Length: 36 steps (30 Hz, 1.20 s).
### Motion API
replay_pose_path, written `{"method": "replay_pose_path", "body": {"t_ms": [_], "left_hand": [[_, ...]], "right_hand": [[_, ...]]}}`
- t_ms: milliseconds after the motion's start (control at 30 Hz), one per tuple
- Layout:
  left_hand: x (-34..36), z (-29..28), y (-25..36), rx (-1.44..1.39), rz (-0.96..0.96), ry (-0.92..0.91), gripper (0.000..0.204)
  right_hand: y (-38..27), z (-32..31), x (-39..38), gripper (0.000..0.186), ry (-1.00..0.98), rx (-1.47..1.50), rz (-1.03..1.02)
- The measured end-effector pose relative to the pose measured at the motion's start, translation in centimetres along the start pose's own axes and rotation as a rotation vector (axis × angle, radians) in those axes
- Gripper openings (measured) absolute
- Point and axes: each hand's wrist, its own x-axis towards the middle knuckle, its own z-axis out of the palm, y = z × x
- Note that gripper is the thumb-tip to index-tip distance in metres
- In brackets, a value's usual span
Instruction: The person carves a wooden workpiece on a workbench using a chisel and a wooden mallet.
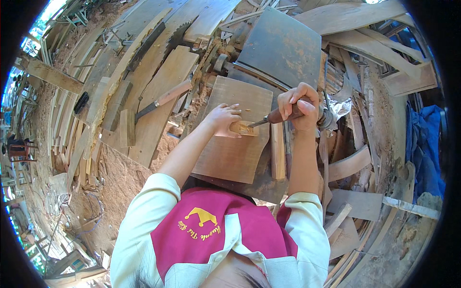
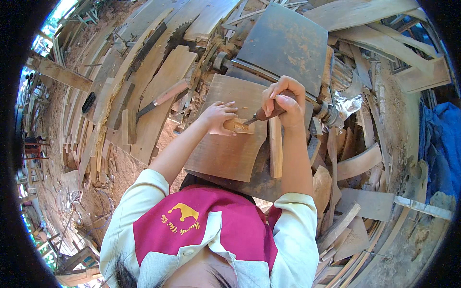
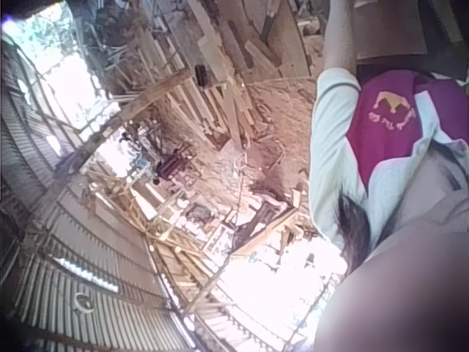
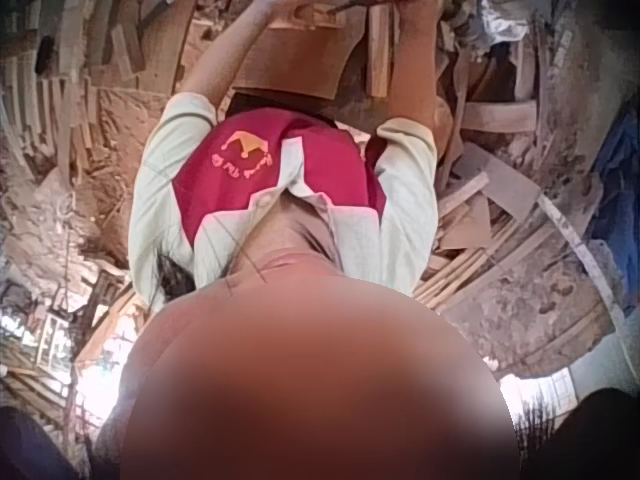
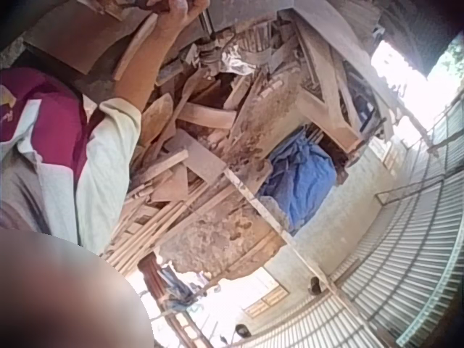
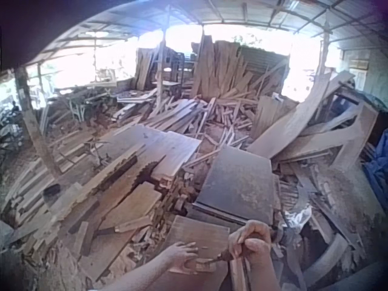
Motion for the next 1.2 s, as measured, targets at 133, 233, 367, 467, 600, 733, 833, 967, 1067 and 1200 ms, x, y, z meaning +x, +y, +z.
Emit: {"method": "replay_pose_path", "body": {"t_ms": [133,233,367,467,600,733,833,967,1067,1200], "left_hand": [[0.0,0.0,0.0,-0.003,0.007,0.018,0.061],[0.0,-0.4,0.1,0.016,-0.017,-0.008,0.062],[-0.1,-0.5,0.4,0.030,-0.025,-0.035,0.065],[0.0,-0.4,0.3,0.052,-0.034,-0.066,0.071],[0.2,-1.1,0.3,0.092,-0.054,-0.038,0.085],[0.9,-3.2,1.8,-0.006,-0.007,0.092,0.092],[2.4,-6.1,5.1,-0.428,-0.026,0.385,0.083],[5.3,-8.0,8.6,-0.916,0.232,0.471,0.055],[6.5,-7.0,10.1,-1.033,0.144,0.403,0.031],[6.7,-6.9,11.7,-0.888,0.072,0.433,0.019]], "right_hand": [[0.6,1.2,0.3,0.020,-0.018,-0.051,0.077],[1.3,2.3,0.3,0.022,-0.050,-0.106,0.137],[1.6,2.9,0.4,0.024,-0.052,-0.131,0.153],[1.4,2.5,0.5,0.023,-0.056,-0.136,0.119],[0.8,2.2,0.5,0.023,-0.036,-0.339,0.004],[-0.2,1.8,0.4,0.034,-0.170,-0.693,-0.162],[-0.9,2.0,-0.3,0.040,-0.122,-0.806,-0.224],[-2.4,2.0,-0.6,0.052,-0.124,-1.160,-0.222],[-3.1,1.0,-1.9,0.050,-0.048,-1.043,-0.219],[-1.8,-2.9,-8.6,0.054,0.481,-0.587,0.062]]}}
